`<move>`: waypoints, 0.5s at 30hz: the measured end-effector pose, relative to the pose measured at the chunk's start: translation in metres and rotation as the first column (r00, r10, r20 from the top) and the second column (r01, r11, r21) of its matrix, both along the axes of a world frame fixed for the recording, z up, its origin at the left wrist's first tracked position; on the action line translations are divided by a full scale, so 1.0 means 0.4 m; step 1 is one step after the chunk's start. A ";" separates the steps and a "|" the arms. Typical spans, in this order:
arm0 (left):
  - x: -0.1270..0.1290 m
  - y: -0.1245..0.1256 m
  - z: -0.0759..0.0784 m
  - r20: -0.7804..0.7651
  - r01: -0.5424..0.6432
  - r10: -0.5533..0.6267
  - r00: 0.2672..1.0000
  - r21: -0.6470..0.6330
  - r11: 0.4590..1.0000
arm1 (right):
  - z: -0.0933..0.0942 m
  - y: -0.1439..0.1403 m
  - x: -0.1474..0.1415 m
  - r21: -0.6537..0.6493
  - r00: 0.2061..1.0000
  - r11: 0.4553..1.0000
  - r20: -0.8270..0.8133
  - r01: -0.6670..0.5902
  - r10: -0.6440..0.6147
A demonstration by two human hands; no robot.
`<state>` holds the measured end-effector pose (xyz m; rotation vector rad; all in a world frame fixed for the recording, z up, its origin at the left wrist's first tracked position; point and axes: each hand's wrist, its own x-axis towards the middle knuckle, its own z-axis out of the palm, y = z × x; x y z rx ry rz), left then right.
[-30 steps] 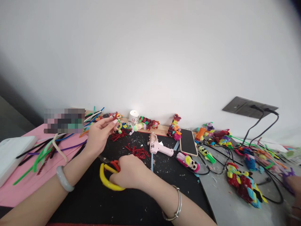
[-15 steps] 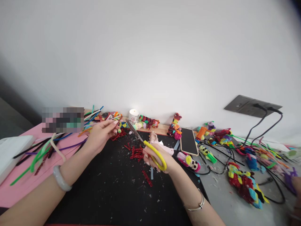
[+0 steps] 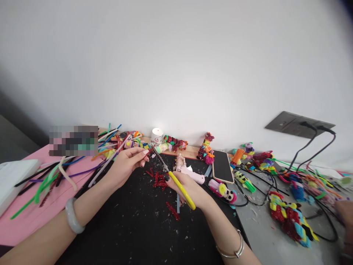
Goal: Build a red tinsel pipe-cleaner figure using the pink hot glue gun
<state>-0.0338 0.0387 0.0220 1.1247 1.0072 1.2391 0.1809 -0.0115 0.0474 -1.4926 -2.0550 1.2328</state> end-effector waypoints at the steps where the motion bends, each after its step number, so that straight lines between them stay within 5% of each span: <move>1: 0.004 -0.003 -0.001 -0.014 0.017 -0.017 1.000 0.002 1.000 | -0.003 0.000 0.000 0.022 1.000 1.000 0.017 -0.009 0.009; 15: 0.013 -0.015 0.007 -0.102 0.172 -0.177 0.979 -0.054 0.984 | -0.026 -0.001 0.005 0.029 0.998 0.999 0.055 0.025 -0.026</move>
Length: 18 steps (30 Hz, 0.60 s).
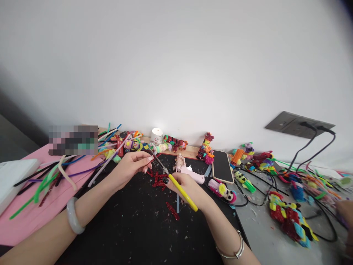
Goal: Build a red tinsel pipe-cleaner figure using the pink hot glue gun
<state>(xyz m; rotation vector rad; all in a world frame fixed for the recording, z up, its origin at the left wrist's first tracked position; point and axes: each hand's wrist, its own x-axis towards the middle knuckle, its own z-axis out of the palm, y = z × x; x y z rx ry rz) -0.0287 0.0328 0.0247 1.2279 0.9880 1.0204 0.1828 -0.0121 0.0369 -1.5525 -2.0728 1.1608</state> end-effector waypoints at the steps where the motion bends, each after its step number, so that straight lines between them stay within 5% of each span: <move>1: 0.000 0.000 0.001 0.001 0.002 -0.002 1.000 -0.003 1.000 | 0.000 0.000 -0.001 0.003 1.000 1.000 -0.004 0.001 -0.001; 18: -0.003 0.004 0.003 0.051 0.012 -0.010 0.999 -0.051 0.999 | -0.008 0.000 -0.008 0.008 0.999 1.000 -0.038 -0.007 0.007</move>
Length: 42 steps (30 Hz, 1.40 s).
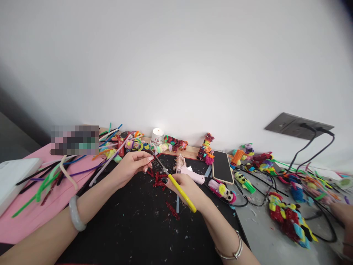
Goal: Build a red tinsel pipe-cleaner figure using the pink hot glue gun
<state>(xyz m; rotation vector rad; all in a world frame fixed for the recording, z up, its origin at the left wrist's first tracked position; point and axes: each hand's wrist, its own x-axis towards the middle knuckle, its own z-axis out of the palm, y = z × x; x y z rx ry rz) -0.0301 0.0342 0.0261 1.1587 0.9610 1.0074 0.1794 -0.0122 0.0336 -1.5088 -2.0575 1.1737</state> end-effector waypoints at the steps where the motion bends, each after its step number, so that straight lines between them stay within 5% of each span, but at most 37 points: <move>1: -0.001 0.000 0.000 -0.005 0.000 0.000 1.000 0.003 1.000 | 0.000 0.000 0.000 -0.005 1.000 1.000 0.001 0.005 -0.005; 6: -0.008 0.005 0.000 -0.030 -0.010 0.011 1.000 0.020 1.000 | -0.007 0.012 0.003 0.074 0.996 0.994 0.007 0.085 -0.086; 10: -0.020 0.019 -0.006 0.023 -0.146 0.144 0.989 0.113 0.983 | -0.001 0.021 0.010 0.111 0.982 0.980 0.073 0.165 -0.174; 15: -0.035 0.020 0.007 -0.045 -0.374 0.427 0.903 0.405 0.834 | 0.029 -0.012 -0.014 0.138 0.965 0.986 0.235 0.088 -0.119; 19: -0.036 0.001 0.023 -0.114 -0.396 0.550 0.827 0.576 0.715 | 0.030 -0.049 -0.086 0.130 0.926 0.991 0.378 -0.040 -0.012; 24: -0.019 -0.006 0.005 -0.169 -0.289 0.447 0.879 0.557 0.779 | 0.002 -0.081 -0.212 0.192 0.895 0.980 0.445 -0.056 -0.036; 28: -0.023 0.003 -0.006 -0.284 -0.175 0.394 0.874 0.574 0.800 | -0.004 -0.087 -0.261 0.358 0.914 0.906 0.399 -0.226 0.071; 31: -0.040 0.018 -0.007 -0.464 0.005 0.378 0.802 0.637 0.771 | 0.018 -0.063 -0.235 0.421 0.923 0.868 0.371 -0.265 0.102; 35: -0.057 0.041 -0.030 -0.625 0.250 0.240 0.743 0.592 0.766 | 0.057 0.009 -0.142 0.395 0.957 0.916 0.286 -0.077 -0.043; 37: -0.057 0.046 -0.050 -0.666 0.359 0.078 0.741 0.492 0.793 | 0.068 0.045 -0.096 0.399 0.958 0.916 0.250 0.029 -0.140; 42: -0.046 0.040 -0.085 -0.704 0.470 -0.070 0.707 0.393 0.790 | 0.081 0.085 -0.035 0.368 0.973 0.923 0.147 0.113 -0.178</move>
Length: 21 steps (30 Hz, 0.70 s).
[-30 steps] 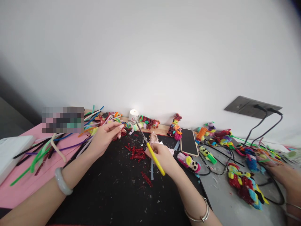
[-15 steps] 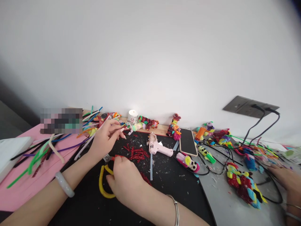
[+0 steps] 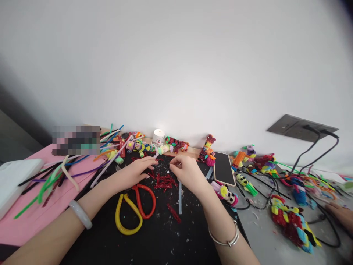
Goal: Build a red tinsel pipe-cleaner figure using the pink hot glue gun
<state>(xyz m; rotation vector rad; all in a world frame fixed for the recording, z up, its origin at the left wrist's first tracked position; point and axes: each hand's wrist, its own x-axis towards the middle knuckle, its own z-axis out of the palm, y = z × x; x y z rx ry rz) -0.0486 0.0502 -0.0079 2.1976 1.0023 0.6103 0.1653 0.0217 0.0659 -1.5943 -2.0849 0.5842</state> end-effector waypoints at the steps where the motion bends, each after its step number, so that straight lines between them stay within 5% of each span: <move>1: 0.001 -0.001 -0.002 -0.001 0.002 -0.002 1.000 0.007 1.000 | 0.003 0.002 0.006 0.006 1.000 1.000 -0.024 0.002 -0.002; 10: 0.002 0.001 0.024 0.017 -0.047 0.047 0.999 -0.009 0.999 | 0.023 0.018 0.050 -0.057 0.991 0.997 -0.120 0.059 -0.066; 16: 0.000 0.001 0.051 0.178 -0.179 0.257 0.950 -0.362 0.915 | -0.015 0.029 0.031 -0.026 0.985 0.999 -0.167 -0.046 0.041; 21: 0.007 -0.014 0.081 0.235 -0.058 0.215 0.948 -0.538 0.841 | -0.061 0.033 -0.005 0.027 0.978 0.985 -0.117 -0.171 0.172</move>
